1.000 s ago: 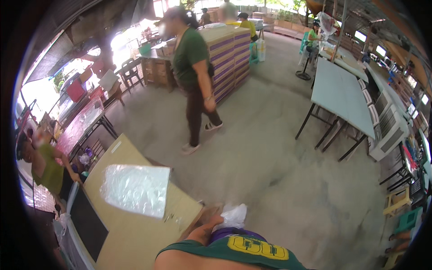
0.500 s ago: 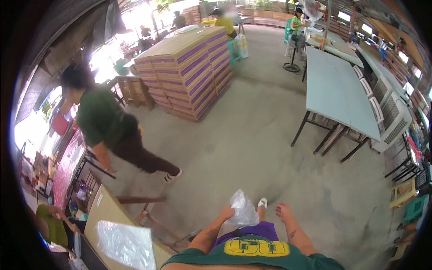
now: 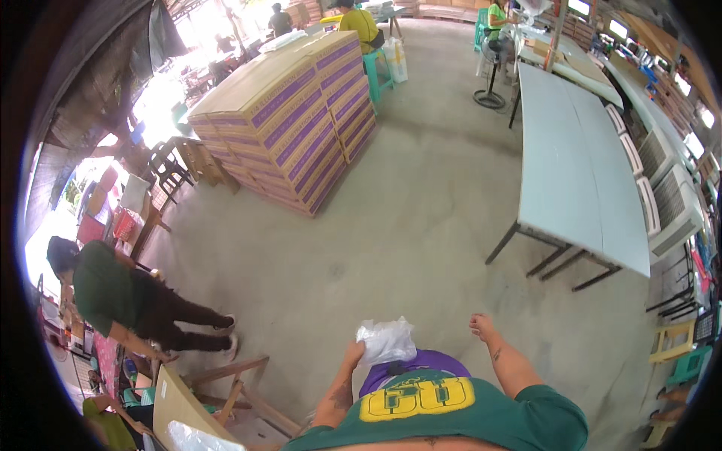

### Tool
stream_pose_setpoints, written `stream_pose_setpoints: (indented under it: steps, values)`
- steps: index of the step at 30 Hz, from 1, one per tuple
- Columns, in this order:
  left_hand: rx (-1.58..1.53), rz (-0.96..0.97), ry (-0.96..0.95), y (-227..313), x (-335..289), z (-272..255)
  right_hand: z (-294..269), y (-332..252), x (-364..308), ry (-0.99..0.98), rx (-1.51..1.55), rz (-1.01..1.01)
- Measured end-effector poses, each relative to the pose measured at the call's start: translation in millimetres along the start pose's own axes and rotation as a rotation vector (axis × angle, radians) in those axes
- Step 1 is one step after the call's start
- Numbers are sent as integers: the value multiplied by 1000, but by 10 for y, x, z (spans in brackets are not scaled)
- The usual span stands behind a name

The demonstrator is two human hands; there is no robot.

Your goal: The person places black and white illustration boards into individual clear plastic bags, folds the tops over, and stacks them on a table.

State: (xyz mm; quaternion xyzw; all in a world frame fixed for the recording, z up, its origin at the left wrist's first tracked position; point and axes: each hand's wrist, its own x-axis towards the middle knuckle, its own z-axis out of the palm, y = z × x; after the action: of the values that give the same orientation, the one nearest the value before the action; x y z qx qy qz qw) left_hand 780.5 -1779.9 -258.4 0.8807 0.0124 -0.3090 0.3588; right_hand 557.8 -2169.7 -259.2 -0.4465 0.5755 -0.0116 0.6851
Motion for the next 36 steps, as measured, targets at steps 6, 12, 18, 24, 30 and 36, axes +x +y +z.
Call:
stream_pose_setpoints:
  steps: [6,12,18,24,30,36]
  values:
    - [-178,-227,-72,544,983,-295,436,-891,949,-87,2,73]
    - [-70,-134,-98,1200,2034,-843,1093,-1172,1682,-150,-114,90]
    - [404,150,-179,3147,4226,-467,1313,-2860,2260,-163,123,37]
    - [250,294,-41,5557,5426,407,1191,-4099,3389,17,238,158]
    - [335,385,-123,6644,6031,913,784,-5116,4704,-87,134,229]
    - [154,87,33,6935,6960,527,748,-7091,5884,-22,131,161]
